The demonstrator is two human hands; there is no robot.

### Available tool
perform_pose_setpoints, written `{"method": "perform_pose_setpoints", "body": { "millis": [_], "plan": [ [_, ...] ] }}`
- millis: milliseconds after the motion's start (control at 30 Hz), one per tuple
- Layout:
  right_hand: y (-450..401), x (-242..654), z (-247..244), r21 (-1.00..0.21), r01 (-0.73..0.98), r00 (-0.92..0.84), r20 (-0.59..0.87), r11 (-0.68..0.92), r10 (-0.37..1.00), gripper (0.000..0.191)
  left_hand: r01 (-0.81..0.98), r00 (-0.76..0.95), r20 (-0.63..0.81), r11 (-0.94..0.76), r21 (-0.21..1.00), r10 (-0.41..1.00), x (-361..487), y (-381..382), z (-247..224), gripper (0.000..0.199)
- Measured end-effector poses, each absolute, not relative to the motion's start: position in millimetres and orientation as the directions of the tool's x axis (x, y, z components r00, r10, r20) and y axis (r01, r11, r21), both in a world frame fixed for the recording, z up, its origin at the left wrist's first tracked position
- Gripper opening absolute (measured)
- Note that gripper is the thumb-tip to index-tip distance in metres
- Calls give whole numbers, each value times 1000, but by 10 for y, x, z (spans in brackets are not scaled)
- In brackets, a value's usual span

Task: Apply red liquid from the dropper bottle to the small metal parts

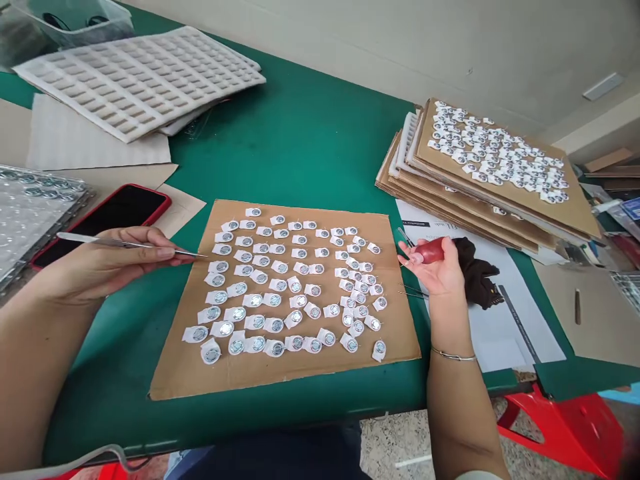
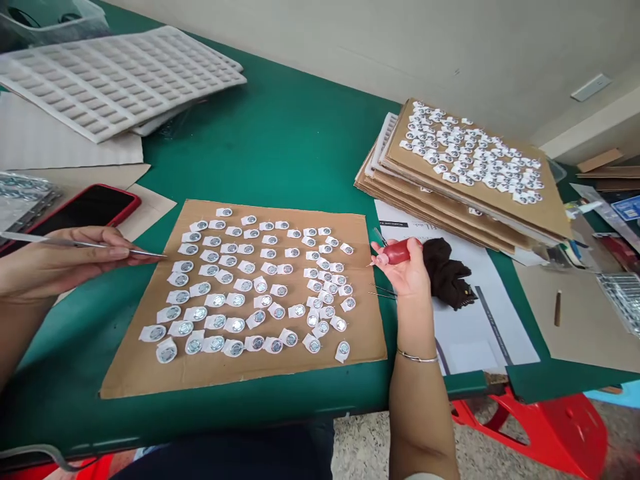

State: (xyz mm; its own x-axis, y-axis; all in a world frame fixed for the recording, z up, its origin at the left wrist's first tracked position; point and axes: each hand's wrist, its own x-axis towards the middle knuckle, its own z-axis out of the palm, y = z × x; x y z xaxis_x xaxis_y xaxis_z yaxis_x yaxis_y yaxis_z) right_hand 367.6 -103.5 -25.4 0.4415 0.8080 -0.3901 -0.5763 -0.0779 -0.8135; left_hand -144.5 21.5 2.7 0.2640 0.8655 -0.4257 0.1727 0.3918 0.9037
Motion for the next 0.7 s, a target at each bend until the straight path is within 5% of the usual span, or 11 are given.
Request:
{"method": "perform_pose_setpoints", "body": {
  "millis": [300,700],
  "plan": [
    [-1105,3793,-344,-896,-436,421,-290,-89,859,45,70,222,-434,430,900,873,-1371,181,-17,35],
    [-1069,3846,-395,-912,-409,585,-296,-41,755,56,111,345,-455,445,889,821,-1308,86,7,19]
  ]
}}
